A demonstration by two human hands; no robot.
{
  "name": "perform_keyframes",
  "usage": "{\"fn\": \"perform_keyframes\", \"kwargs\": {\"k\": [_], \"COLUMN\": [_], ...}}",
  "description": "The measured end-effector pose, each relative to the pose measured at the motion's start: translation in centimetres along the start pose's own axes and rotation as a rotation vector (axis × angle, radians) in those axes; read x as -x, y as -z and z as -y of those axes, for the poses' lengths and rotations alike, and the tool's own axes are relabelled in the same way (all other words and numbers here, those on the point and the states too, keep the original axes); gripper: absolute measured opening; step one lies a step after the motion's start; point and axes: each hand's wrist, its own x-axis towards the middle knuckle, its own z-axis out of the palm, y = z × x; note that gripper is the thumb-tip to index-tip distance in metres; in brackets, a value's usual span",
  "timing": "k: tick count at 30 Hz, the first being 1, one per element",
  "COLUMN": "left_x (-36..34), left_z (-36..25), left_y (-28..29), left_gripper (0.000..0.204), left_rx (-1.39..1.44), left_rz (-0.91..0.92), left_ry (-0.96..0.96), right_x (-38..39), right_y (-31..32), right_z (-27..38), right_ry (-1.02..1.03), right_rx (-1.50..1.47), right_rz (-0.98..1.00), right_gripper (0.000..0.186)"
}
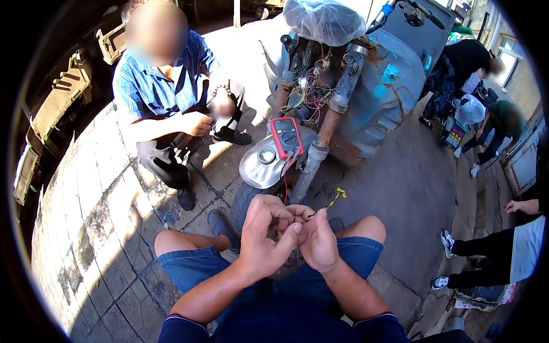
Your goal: The person is repairing the electrical wiring of a scooter. They use electrical tape to insulate and secure connections within the exposed wiring harness under the seat area. A multimeter is visible on the scooter's body, suggesting diagnostic work is also part of the process.
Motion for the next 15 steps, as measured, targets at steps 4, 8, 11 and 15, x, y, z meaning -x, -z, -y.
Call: {"fn": "perform_keyframes", "kwargs": {"k": [4,8,11,15], "left_x": [1.1,0.2,0.2,0.4], "left_z": [-0.2,-2.2,-2.1,-1.5], "left_y": [-0.2,0.6,1.0,0.8], "left_gripper": [0.012,0.012,0.014,0.015], "left_rx": [0.371,0.705,0.826,0.990], "left_rz": [0.078,0.149,0.205,0.206], "left_ry": [0.279,0.665,0.765,0.862], "right_x": [-0.3,0.0,0.3,0.3], "right_y": [-0.8,-1.2,-1.4,-1.8], "right_z": [0.3,0.1,0.2,0.0], "right_ry": [0.157,0.309,0.288,0.321], "right_rx": [0.177,0.413,0.499,0.552], "right_rz": [-0.032,-0.034,-0.011,-0.011], "right_gripper": [0.081,0.085,0.092,0.094]}}
